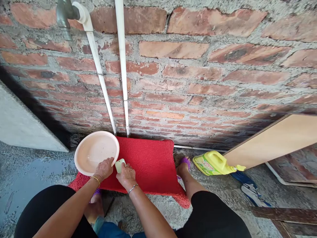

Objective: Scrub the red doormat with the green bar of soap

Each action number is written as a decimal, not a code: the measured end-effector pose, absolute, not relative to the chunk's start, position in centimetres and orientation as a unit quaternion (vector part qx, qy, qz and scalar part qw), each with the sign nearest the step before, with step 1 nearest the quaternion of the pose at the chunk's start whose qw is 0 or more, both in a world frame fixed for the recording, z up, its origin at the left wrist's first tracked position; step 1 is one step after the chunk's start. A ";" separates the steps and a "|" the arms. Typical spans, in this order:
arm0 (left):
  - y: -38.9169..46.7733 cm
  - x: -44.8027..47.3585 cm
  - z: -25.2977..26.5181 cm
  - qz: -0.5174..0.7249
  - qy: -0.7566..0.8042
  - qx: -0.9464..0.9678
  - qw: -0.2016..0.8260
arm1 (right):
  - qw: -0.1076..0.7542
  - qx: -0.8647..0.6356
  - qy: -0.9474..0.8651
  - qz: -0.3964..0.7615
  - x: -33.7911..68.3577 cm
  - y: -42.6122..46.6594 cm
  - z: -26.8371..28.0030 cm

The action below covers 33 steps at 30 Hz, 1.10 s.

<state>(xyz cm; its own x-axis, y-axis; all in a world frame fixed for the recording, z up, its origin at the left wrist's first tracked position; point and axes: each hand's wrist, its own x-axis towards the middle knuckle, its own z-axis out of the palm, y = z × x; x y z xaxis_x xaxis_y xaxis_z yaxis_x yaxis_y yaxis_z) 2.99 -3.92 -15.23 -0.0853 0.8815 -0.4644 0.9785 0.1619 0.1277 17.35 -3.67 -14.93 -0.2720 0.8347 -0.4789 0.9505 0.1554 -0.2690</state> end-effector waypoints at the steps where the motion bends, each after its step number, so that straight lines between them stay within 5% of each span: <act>1: -3.9 3.0 -15.3 -0.108 0.728 0.640 0.223 | 0.107 0.585 0.758 -0.268 16.7 -3.4 -15.1; 13: -4.0 3.2 -14.7 -0.105 0.732 0.634 0.227 | 0.138 0.741 0.616 -0.228 31.5 -0.9 -15.3; 19: -4.2 3.4 -14.5 -0.108 0.731 0.637 0.220 | 0.052 0.792 0.552 -0.255 37.7 0.4 -15.4; 26: -4.1 3.5 -15.5 -0.111 0.732 0.638 0.213 | -0.009 0.737 0.590 -0.331 30.0 5.5 -14.4; 33: -4.2 3.2 -17.7 -0.113 0.738 0.640 0.180 | 0.018 0.625 0.745 -0.232 18.2 10.2 -14.8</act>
